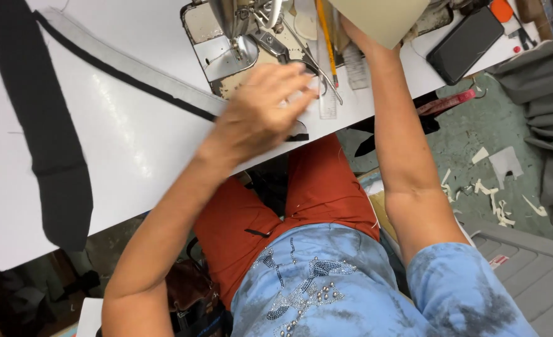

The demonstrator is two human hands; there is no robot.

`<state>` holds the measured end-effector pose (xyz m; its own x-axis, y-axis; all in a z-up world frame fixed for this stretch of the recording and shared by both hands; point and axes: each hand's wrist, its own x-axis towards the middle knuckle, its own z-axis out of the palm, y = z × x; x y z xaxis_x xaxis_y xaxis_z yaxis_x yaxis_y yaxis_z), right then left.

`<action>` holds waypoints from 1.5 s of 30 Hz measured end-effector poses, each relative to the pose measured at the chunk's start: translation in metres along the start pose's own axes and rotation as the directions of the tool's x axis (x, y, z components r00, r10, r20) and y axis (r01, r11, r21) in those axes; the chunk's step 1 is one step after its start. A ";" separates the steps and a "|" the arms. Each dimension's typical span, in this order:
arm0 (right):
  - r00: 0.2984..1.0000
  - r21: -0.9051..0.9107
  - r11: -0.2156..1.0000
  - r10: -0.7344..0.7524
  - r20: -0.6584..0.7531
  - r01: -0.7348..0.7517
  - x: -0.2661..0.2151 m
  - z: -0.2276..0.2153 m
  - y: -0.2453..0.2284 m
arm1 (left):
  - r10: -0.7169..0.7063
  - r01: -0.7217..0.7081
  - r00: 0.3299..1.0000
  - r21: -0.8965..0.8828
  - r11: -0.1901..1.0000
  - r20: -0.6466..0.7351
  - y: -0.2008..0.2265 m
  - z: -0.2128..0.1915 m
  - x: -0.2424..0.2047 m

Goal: Trimming the edge of a fabric strip with scissors and marking fabric using a template and pencil at a sewing workstation.

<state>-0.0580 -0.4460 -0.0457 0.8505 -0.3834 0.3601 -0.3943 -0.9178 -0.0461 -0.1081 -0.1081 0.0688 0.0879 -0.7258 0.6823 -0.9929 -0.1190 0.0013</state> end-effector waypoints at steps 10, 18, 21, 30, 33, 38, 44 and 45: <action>0.963 0.224 0.960 -0.210 0.166 0.171 -0.149 -0.211 0.035 | -0.012 0.001 0.975 0.049 0.999 0.221 0.006 0.125 0.028; 0.848 0.641 0.560 0.401 0.345 -0.525 -0.267 -0.220 0.299 | -0.018 -0.026 0.967 0.165 0.986 0.254 0.003 0.169 0.047; 0.796 0.868 0.342 0.598 0.095 -0.361 -0.242 -0.173 0.365 | -0.063 -0.024 0.974 0.374 0.927 0.218 0.002 0.171 0.046; 0.997 0.611 0.791 0.022 -0.077 0.030 -0.044 -0.059 0.423 | -0.166 0.042 0.950 0.422 0.906 0.263 0.000 0.162 0.040; 0.989 0.437 0.894 -0.034 -0.146 0.095 -0.059 -0.072 0.382 | -0.228 0.163 0.952 0.292 0.942 0.206 0.001 0.164 0.042; 0.827 0.127 0.928 -0.244 -0.506 0.351 -0.114 -0.152 0.140 | -0.319 0.323 0.941 -0.018 0.946 0.112 0.001 0.165 0.041; 0.818 0.279 0.770 -0.552 -0.163 0.574 -0.171 -0.147 0.027 | -0.356 0.362 0.932 -0.139 0.922 0.067 0.001 0.164 0.037; 0.814 0.278 0.765 -0.557 -0.165 0.580 -0.182 -0.153 0.031 | -0.360 0.365 0.931 -0.135 0.921 0.062 0.000 0.162 0.039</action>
<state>-0.2785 -0.3893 0.0302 0.8542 0.2162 0.4728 0.2888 -0.9535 -0.0857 -0.0914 -0.2458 -0.0227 0.4444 -0.6748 0.5892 -0.8932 -0.2836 0.3488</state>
